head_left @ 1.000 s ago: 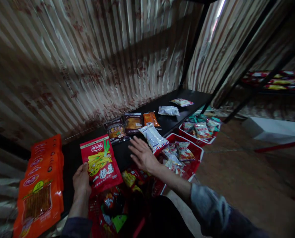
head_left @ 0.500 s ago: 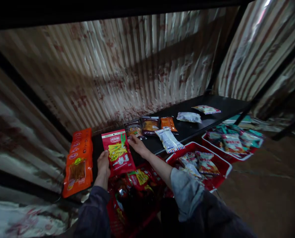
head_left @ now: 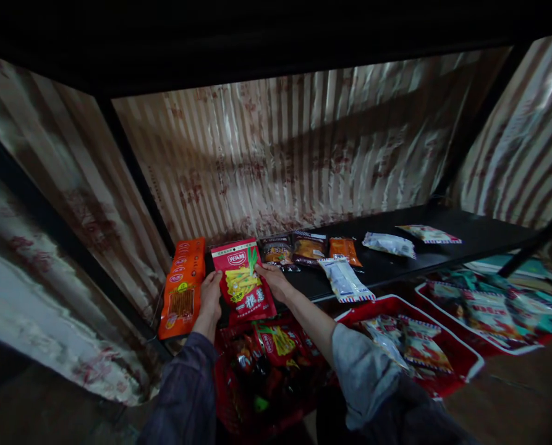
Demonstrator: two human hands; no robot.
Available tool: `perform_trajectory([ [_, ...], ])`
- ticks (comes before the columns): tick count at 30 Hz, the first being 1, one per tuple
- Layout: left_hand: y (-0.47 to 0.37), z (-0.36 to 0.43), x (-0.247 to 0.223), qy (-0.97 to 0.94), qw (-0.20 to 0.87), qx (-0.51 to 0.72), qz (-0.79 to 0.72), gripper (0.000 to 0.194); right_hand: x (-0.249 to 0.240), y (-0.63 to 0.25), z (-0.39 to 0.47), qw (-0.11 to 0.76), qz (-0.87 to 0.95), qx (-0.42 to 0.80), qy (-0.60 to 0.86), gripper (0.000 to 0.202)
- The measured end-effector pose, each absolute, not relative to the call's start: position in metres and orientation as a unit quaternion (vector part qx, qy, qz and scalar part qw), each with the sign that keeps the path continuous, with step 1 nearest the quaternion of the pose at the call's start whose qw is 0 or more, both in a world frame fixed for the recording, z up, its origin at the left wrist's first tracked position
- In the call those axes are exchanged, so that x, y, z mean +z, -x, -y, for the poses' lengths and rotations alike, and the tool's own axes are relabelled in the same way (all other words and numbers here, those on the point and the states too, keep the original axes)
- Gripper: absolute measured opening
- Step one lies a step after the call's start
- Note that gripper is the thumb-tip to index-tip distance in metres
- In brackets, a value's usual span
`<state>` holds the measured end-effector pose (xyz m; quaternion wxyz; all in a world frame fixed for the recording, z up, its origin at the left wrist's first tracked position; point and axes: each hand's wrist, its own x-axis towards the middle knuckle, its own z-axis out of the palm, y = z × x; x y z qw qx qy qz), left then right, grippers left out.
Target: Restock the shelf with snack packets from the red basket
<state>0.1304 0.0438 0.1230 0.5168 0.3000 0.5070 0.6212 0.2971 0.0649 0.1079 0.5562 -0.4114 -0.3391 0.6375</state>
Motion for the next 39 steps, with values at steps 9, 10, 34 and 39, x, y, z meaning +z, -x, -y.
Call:
perform_trajectory([
  [9, -0.116, -0.039, 0.136, -0.312, 0.498, 0.649, -0.483, 0.036, 0.129, -0.288, -0.037, 0.546, 0.357, 0.635, 0.413, 0.013],
  [10, -0.115, -0.037, 0.137, -0.317, 0.495, 0.648, -0.485, 0.036, 0.132, -0.288, -0.034, 0.547, 0.357, 0.634, 0.414, 0.013],
  [34, -0.117, 0.057, 0.120, -0.412, 0.572, 0.528, -0.473, 0.041, 0.155, -0.294, 0.000, 0.571, 0.314, 0.614, 0.445, 0.007],
  [39, -0.123, 0.060, 0.112, -0.403, 0.524, 0.574, -0.484, 0.037, 0.156, -0.295, 0.013, 0.566, 0.314, 0.628, 0.432, 0.007],
])
